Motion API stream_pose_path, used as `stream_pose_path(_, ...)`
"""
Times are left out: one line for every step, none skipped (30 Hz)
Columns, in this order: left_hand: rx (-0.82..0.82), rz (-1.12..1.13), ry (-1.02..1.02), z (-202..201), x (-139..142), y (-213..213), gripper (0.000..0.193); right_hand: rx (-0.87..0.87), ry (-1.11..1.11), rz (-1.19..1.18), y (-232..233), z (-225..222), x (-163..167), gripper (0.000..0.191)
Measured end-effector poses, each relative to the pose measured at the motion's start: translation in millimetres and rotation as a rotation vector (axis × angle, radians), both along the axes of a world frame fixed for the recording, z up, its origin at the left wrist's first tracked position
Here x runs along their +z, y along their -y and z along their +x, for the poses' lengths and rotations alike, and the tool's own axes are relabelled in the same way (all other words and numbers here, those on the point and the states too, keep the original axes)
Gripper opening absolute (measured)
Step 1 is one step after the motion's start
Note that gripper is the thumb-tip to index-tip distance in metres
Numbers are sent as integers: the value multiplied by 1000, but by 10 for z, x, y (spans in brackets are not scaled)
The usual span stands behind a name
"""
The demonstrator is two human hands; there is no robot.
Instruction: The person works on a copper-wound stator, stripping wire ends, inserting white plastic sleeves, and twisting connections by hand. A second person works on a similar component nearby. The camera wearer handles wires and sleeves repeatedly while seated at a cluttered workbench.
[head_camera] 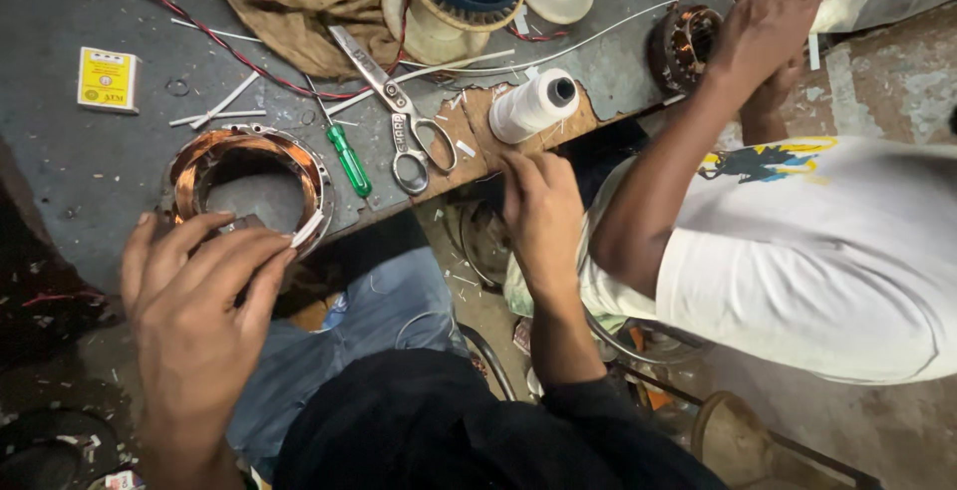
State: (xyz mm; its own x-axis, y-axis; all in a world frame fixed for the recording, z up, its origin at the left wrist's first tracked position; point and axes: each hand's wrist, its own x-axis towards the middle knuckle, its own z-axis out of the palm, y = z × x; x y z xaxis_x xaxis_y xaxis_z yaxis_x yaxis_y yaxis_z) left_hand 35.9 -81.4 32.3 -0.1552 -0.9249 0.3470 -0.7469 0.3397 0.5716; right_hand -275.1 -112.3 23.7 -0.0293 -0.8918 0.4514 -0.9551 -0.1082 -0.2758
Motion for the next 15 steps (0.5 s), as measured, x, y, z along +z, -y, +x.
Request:
stream_pose_path(-1, 3, 2, 3, -1, -1, 18, -23, 17, -22, -89, -21, 12, 17)
stream_pose_path(0, 7, 4, 5, -2, -1, 19, -45, 33, -44, -168, -34, 15, 16)
stream_pose_path(1, 10, 6, 3, -3, 0, 19, -45, 76, -78, -240, -35, 16, 15)
stream_pose_path(0, 10, 3, -1, -4, 4, 19, -45, 119, -112, -305, -33, 26, 15)
stream_pose_path(-1, 9, 2, -7, -4, 7, 19, -46, 163, -147, -365, -12, 50, 15)
stream_pose_path(1, 6, 2, -11, -1, 13, 19, -18, 221, -173, -409, 23, 83, 16)
stream_pose_path(1, 7, -3, -14, 6, 17, 19, 15, 280, -199, -440, 75, 131, 16)
stream_pose_path(3, 6, -9, -18, 12, 22, 19, 48, 340, -226, -468, 136, 191, 16)
stream_pose_path(5, 2, -16, -21, 21, 30, 19, 57, 357, -227, -483, 192, 253, 17)
stream_pose_path(9, -4, -22, -27, 29, 38, 19, 71, 376, -230, -493, 247, 308, 18)
stream_pose_path(16, -12, -28, -36, 35, 47, 18, 89, 394, -235, -487, 276, 343, 19)
stream_pose_path(25, -22, -36, -37, 40, 58, 18, 116, 401, -265, -475, 276, 354, 20)
stream_pose_path(25, -35, -42, -36, 42, 67, 17, 143, 406, -294, -477, 261, 339, 21)
stream_pose_path(26, -46, -48, -37, 42, 73, 17, 170, 410, -322, -501, 248, 308, 22)
stream_pose_path(25, -57, -55, -32, 39, 75, 16, 198, 398, -353, -530, 210, 252, 22)
